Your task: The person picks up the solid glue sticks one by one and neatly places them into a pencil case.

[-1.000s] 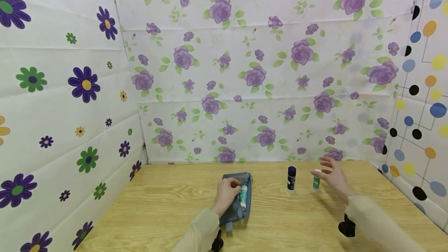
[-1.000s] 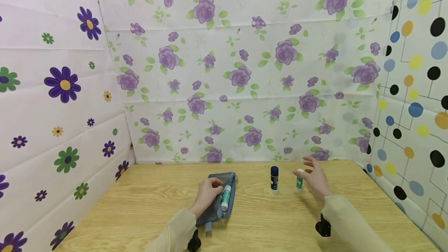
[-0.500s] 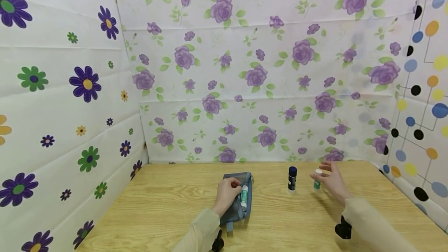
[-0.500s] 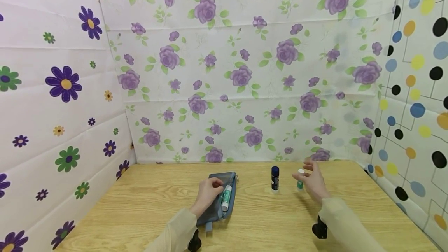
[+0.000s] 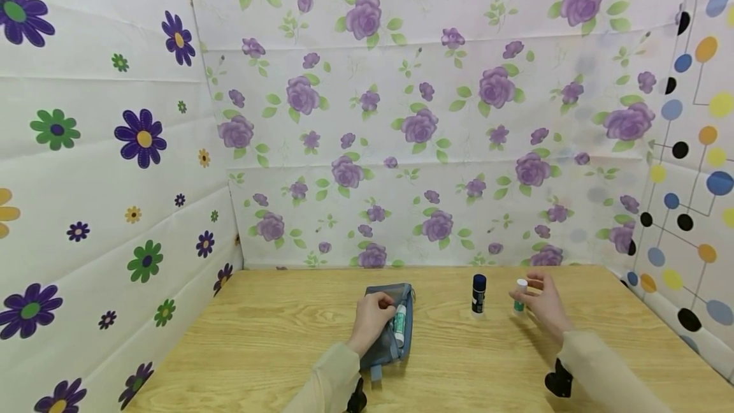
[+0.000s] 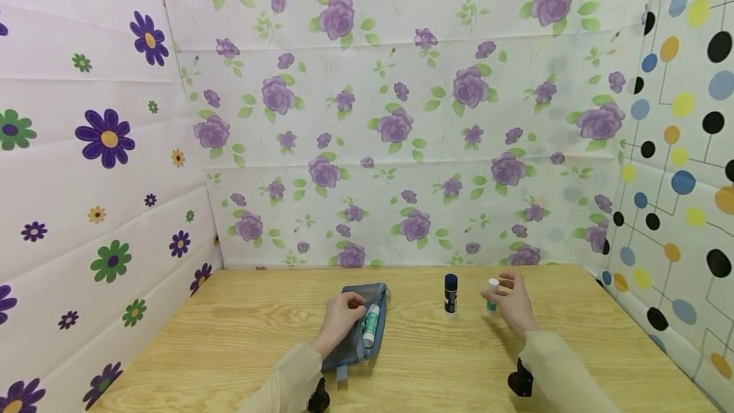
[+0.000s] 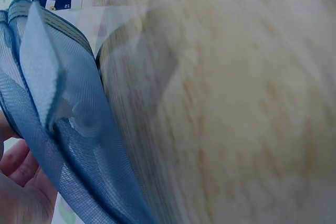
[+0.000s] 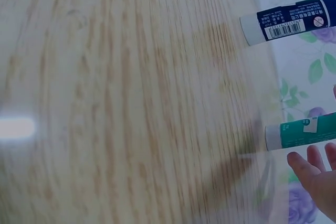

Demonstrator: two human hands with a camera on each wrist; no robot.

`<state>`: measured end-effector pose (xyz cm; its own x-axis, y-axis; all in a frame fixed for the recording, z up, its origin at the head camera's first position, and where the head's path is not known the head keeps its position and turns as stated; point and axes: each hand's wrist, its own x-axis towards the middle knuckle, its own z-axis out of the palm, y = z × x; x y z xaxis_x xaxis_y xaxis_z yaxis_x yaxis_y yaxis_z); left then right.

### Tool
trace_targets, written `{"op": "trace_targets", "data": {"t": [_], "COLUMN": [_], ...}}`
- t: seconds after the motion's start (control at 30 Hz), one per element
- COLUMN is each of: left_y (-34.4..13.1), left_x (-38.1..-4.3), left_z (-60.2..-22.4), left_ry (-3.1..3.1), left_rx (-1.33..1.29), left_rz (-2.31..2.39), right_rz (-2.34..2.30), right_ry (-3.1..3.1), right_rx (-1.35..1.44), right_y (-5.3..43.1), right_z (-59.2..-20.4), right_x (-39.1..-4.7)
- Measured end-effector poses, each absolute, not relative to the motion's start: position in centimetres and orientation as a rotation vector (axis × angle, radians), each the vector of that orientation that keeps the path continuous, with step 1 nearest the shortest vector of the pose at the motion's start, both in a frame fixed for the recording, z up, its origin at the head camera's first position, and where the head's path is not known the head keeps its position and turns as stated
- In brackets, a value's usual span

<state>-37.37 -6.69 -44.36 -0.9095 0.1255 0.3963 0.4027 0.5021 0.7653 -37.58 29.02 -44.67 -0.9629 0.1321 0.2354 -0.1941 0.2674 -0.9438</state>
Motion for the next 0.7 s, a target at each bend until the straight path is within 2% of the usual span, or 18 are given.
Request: {"op": "trace_targets", "data": {"t": [0.7], "left_y": [-6.7], "left_x": [-37.35], "left_z": [-44.52], "left_ry": [-2.451], "left_rx": [-0.459], "left_rz": [-1.372], "right_rz": [1.773], "right_ry": [-2.27], "right_rx": [0.005], "right_y": [28.49], "right_z": [-45.38], "right_x": [-37.73]}}
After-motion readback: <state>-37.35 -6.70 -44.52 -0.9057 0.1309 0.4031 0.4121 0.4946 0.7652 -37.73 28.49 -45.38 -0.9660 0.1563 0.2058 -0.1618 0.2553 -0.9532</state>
